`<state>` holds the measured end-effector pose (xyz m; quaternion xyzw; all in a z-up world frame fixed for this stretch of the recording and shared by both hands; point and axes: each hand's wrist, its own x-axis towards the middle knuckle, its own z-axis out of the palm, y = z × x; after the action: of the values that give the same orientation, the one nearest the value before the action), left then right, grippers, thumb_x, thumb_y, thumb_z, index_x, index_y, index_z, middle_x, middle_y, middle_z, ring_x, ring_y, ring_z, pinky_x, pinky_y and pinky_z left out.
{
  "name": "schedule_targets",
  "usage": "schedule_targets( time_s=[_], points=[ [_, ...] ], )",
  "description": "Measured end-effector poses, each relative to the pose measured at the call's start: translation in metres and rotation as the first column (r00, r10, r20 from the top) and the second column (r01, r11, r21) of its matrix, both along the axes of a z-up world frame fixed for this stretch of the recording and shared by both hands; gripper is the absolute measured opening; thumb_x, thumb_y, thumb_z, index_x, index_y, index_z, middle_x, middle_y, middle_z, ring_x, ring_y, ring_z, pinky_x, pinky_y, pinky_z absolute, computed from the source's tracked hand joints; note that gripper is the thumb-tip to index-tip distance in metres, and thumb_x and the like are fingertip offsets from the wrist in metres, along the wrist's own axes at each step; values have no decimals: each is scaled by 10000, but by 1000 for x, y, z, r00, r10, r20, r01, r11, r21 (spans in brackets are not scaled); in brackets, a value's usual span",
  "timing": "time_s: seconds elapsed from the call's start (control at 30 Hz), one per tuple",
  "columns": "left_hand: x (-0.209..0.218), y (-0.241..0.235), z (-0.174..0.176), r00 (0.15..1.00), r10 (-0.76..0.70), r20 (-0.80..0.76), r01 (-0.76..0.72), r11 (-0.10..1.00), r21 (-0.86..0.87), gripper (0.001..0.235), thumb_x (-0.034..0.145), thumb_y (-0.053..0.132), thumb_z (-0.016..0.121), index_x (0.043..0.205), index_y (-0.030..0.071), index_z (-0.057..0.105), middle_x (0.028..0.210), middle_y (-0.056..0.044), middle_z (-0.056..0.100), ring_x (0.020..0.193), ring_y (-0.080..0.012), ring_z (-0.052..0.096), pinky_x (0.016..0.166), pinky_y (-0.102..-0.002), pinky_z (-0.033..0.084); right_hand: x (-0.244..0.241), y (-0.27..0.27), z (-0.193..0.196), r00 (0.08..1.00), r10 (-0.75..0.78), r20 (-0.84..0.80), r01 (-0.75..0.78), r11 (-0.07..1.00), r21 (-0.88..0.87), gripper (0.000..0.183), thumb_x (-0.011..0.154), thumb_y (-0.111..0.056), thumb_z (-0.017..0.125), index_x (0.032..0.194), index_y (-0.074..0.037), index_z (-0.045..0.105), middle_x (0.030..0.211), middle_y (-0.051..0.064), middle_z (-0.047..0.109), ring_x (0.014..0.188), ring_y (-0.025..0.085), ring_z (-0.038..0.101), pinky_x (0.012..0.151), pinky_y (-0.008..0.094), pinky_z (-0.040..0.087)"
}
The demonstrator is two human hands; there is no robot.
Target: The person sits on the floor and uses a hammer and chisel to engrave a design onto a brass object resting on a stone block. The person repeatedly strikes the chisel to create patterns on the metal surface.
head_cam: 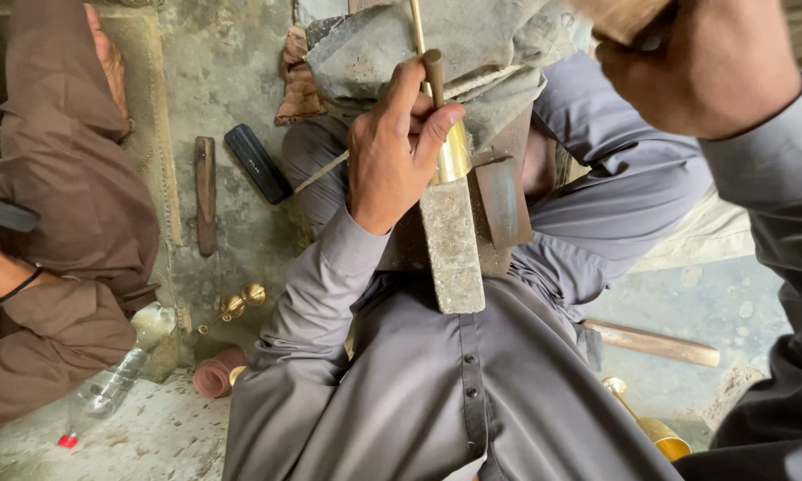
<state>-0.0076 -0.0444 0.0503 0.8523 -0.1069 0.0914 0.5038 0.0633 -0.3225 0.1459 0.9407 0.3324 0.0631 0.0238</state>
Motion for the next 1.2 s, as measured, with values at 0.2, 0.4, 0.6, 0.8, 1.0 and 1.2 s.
schedule_targets(
  time_s=[0.2, 0.4, 0.6, 0.8, 1.0, 1.2],
  points=[
    [7, 3, 4, 998, -64, 2, 63, 994, 90, 444, 1067, 355, 705, 1365, 94, 504, 904, -80, 758, 756, -218, 780, 636, -339, 587, 0, -7, -15, 994, 31, -105, 7, 938, 346, 181, 886, 73, 648, 1059, 18, 647, 827, 149, 633, 683, 270, 630, 608, 353, 495],
    [14, 4, 13, 992, -125, 10, 122, 977, 172, 478, 1030, 345, 732, 1376, 99, 514, 892, -120, 743, 741, -281, 739, 642, -398, 547, -8, -13, -9, 1000, -19, 9, 18, 984, 177, 358, 810, 72, 746, 1159, 5, 709, 830, 200, 666, 679, 348, 639, 589, 431, 504],
    [24, 2, 19, 972, -233, 29, 225, 959, 170, 470, 1009, 305, 747, 1360, 109, 504, 929, -148, 725, 794, -332, 730, 668, -434, 533, -21, -18, -26, 989, -84, -123, 115, 956, 270, 206, 850, 79, 710, 1041, 34, 649, 848, 211, 683, 750, 367, 669, 666, 470, 540],
    [30, -1, 24, 949, -303, -86, 314, 925, 214, 453, 965, 283, 757, 1309, 116, 513, 914, -128, 736, 760, -317, 740, 629, -443, 524, -36, -37, -55, 946, -205, -249, 260, 942, 213, 244, 878, 85, 706, 1115, 37, 683, 853, 200, 707, 701, 311, 687, 662, 444, 579],
    [38, -4, 23, 925, -378, -47, 378, 896, 234, 479, 940, 261, 771, 1335, 114, 545, 932, -149, 736, 782, -343, 740, 656, -442, 555, -54, -41, -74, 883, -245, -400, 361, 900, 245, 241, 833, 53, 722, 1061, 78, 647, 785, 206, 707, 603, 283, 678, 550, 384, 553],
    [42, -1, 21, 894, -436, -103, 447, 863, 235, 466, 964, 307, 754, 1360, 122, 594, 896, -155, 744, 833, -353, 745, 687, -456, 569, -75, -40, -83, 819, -126, -560, 489, 664, 565, 193, 986, 12, 740, 1104, 56, 594, 903, 173, 697, 797, 186, 691, 725, 319, 558]
  ],
)
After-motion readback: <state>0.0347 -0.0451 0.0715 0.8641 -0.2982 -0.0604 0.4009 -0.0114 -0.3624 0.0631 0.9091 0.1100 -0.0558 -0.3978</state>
